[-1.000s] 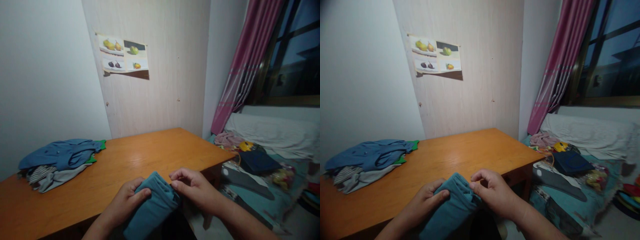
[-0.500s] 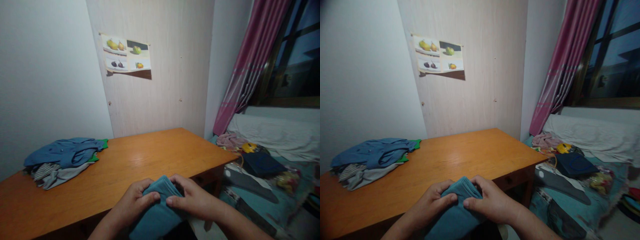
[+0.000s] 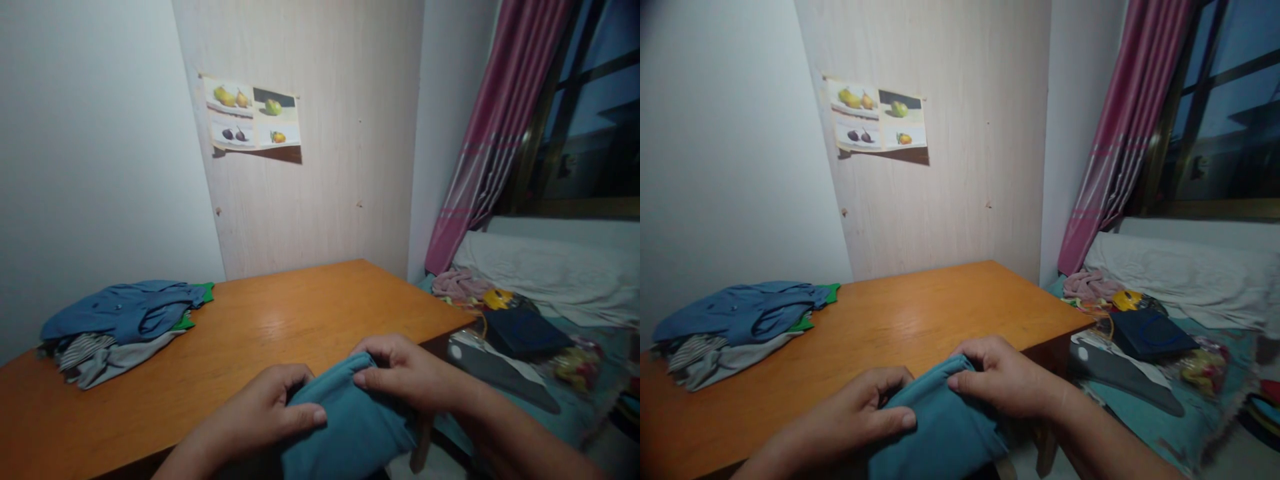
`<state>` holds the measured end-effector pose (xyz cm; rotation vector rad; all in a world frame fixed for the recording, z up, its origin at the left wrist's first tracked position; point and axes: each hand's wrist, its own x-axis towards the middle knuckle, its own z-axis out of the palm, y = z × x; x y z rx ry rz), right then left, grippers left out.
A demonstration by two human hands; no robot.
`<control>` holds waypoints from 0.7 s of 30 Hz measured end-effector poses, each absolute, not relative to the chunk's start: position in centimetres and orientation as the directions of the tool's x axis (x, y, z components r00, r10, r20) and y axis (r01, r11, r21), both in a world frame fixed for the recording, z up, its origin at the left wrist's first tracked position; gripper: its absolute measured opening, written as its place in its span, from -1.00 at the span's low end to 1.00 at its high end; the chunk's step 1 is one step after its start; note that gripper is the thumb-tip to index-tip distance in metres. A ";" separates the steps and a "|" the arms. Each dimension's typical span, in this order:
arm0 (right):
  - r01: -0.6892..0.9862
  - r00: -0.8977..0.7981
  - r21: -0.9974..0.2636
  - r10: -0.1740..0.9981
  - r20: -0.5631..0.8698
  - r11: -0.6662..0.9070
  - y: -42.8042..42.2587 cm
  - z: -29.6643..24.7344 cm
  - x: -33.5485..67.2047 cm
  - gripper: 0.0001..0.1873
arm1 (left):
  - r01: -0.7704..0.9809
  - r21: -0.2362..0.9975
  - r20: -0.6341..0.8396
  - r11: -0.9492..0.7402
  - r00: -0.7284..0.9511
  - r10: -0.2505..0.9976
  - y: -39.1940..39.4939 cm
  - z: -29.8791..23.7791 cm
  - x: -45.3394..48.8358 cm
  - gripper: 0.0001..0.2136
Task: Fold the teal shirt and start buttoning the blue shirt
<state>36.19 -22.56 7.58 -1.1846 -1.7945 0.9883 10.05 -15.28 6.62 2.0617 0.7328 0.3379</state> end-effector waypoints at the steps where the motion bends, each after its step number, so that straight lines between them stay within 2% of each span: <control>1: 0.350 -0.284 -0.895 0.942 0.179 0.275 -22.4 8.0 36.6 -0.69 | 0.352 0.860 -0.071 -0.369 0.799 0.598 -15.0 6.9 9.8 -0.68; 3: 0.347 -0.288 -0.895 0.940 0.182 0.279 -22.0 8.7 37.4 -0.66 | 0.312 0.911 -0.115 -0.271 0.820 0.561 -14.3 7.4 9.4 -0.70; 5: 0.358 -0.281 -0.888 0.940 0.191 0.288 -21.2 9.3 38.0 -0.64 | 0.294 0.913 -0.088 -0.284 0.819 0.567 -13.1 8.2 9.4 -0.71; 11: 0.540 -0.243 -0.736 0.913 0.329 0.409 -17.3 10.2 39.3 -0.76 | 0.355 0.699 0.163 -0.621 0.766 0.621 -8.8 10.4 10.9 -0.68; 13: 0.641 -0.211 -0.643 0.902 0.377 0.419 -15.6 10.0 39.6 -0.82 | 0.404 0.560 0.257 -0.723 0.745 0.615 -7.4 10.6 11.6 -0.73; 16: 0.793 -0.143 -0.458 0.854 0.499 0.401 -13.0 8.8 39.8 -0.83 | 0.527 0.239 0.414 -0.815 0.704 0.577 -5.6 10.2 12.9 -0.79; 19: 0.888 -0.119 -0.273 0.759 0.641 0.370 -11.2 6.3 39.7 -0.77 | 0.643 -0.075 0.530 -0.762 0.673 0.516 -4.7 8.7 14.2 -0.85; 21: 0.907 -0.160 -0.191 0.725 0.670 0.376 -10.7 4.1 39.6 -0.74 | 0.669 -0.179 0.538 -0.721 0.680 0.497 -4.7 7.1 14.8 -0.88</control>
